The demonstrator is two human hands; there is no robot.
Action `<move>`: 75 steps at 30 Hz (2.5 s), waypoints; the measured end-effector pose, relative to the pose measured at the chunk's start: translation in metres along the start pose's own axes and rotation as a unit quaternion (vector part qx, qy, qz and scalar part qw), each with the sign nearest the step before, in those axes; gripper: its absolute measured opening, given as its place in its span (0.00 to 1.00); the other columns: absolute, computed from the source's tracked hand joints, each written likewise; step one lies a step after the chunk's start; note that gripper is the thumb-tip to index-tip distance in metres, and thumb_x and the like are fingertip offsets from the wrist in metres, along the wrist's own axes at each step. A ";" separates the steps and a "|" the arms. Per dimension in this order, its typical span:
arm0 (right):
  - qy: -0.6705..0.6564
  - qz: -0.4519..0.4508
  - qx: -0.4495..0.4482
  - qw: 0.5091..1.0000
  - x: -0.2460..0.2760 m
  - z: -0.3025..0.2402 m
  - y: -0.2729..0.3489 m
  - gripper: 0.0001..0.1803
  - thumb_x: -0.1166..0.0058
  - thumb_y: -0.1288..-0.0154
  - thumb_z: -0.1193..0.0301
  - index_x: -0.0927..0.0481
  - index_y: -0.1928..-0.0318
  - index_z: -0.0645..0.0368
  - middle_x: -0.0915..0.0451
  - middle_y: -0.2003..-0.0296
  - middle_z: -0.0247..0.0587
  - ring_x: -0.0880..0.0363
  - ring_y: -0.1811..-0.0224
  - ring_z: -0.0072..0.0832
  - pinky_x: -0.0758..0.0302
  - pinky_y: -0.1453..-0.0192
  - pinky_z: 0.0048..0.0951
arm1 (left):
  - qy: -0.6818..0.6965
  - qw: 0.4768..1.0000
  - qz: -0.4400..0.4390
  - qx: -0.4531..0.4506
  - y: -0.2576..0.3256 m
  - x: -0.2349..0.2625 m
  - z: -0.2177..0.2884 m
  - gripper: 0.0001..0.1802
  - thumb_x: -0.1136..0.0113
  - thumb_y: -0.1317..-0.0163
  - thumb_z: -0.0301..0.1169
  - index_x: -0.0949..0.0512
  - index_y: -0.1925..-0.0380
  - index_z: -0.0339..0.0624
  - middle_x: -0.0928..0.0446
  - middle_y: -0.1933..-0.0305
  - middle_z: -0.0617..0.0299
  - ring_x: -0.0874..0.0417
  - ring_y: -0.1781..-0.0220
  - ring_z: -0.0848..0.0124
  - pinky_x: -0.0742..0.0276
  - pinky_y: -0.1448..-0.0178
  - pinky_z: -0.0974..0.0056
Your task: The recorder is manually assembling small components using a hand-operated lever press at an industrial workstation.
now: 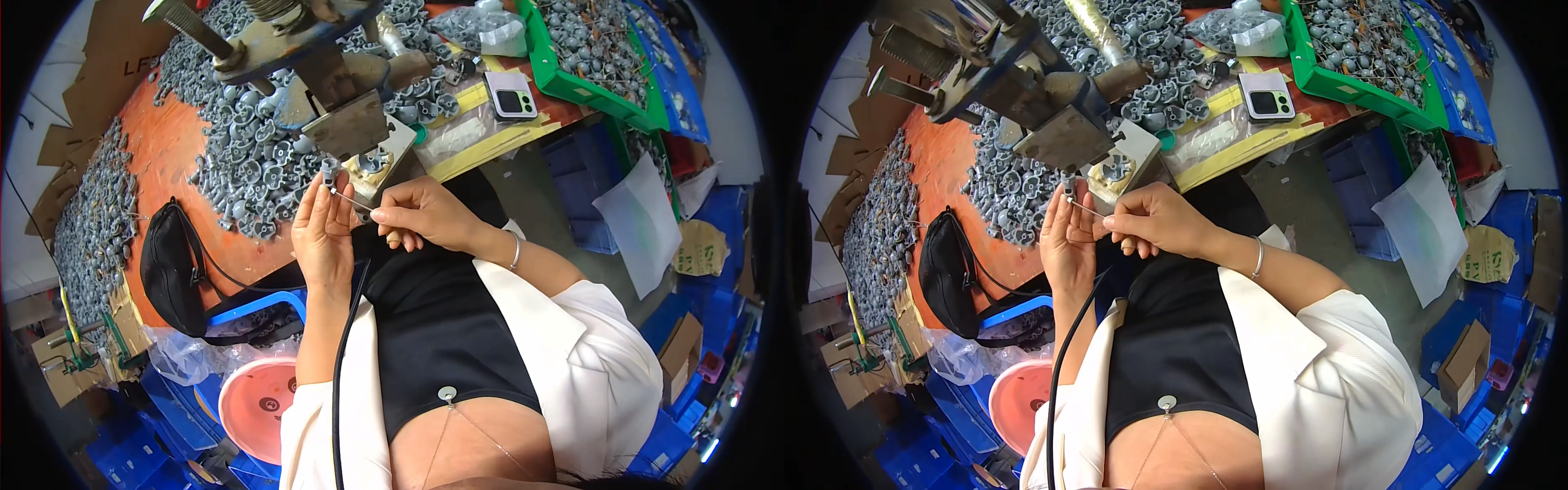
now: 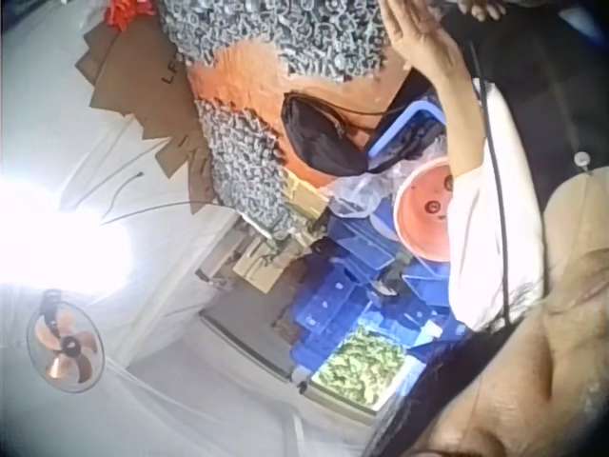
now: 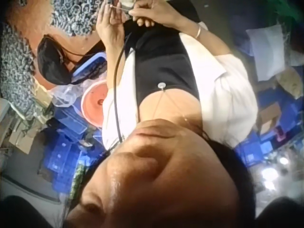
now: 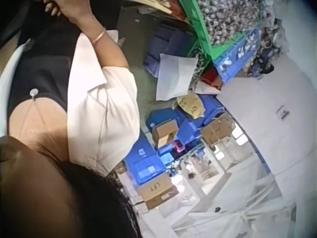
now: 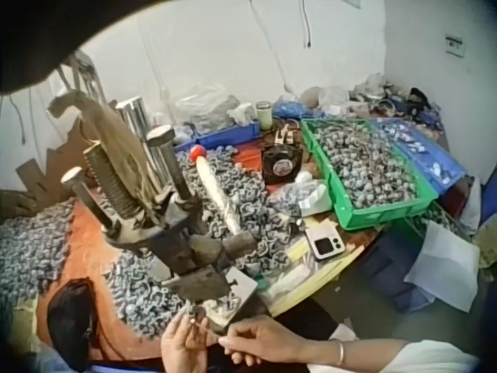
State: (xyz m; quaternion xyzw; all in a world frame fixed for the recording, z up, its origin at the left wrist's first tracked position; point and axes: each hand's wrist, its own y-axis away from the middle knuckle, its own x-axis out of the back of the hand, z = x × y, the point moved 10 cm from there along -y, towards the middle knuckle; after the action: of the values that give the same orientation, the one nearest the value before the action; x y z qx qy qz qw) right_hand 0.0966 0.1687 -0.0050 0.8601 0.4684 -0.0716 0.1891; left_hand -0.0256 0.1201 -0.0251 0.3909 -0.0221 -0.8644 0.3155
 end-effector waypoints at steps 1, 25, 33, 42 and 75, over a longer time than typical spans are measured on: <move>0.000 0.002 0.001 1.000 0.001 0.001 0.000 0.16 0.48 0.32 0.64 0.23 0.76 0.61 0.22 0.81 0.33 0.27 0.85 0.13 0.33 0.82 0.14 | -0.012 1.000 -0.005 -0.016 0.001 -0.001 0.001 0.15 0.44 0.35 0.24 0.27 0.49 0.31 0.21 0.52 0.50 0.19 0.49 0.63 0.20 0.44 0.65; -0.064 0.008 0.047 0.997 -0.012 -0.005 0.004 0.15 0.50 0.31 0.67 0.24 0.75 0.61 0.22 0.80 0.34 0.27 0.84 0.14 0.32 0.81 0.14 | 0.043 0.992 -0.044 -0.108 0.010 -0.003 0.004 0.12 0.44 0.37 0.21 0.26 0.52 0.34 0.23 0.49 0.50 0.21 0.46 0.62 0.23 0.41 0.65; -0.002 0.034 0.128 0.991 -0.006 -0.014 -0.010 0.11 0.49 0.31 0.68 0.20 0.68 0.61 0.22 0.78 0.30 0.29 0.80 0.11 0.32 0.77 0.15 | 0.046 0.988 -0.134 -0.056 0.020 -0.015 -0.012 0.11 0.43 0.37 0.22 0.26 0.54 0.36 0.23 0.54 0.54 0.19 0.59 0.66 0.21 0.60 0.65; 0.297 0.091 0.321 0.895 0.009 -0.057 0.019 0.09 0.43 0.36 0.68 0.20 0.68 0.62 0.20 0.79 0.39 0.27 0.83 0.28 0.32 0.77 0.27 | -0.445 0.797 -0.204 -0.355 0.042 -0.065 0.055 0.11 0.37 0.46 0.17 0.18 0.61 0.32 0.23 0.59 0.58 0.24 0.60 0.71 0.25 0.58 0.71; 0.476 0.246 0.297 0.790 0.036 -0.051 0.002 0.17 0.41 0.43 0.70 0.24 0.52 0.57 0.20 0.77 0.34 0.21 0.73 0.34 0.31 0.67 0.34 | -0.588 0.747 -0.081 -0.299 -0.005 -0.064 0.022 0.11 0.33 0.49 0.21 0.18 0.63 0.38 0.30 0.74 0.63 0.31 0.76 0.75 0.36 0.73 0.71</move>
State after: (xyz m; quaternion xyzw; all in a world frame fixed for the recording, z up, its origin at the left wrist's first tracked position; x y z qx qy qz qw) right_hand 0.1157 0.2158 0.0318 0.8852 0.2274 0.2603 -0.3114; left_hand -0.0116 0.1559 0.0311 -0.3090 0.0876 -0.9079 0.2692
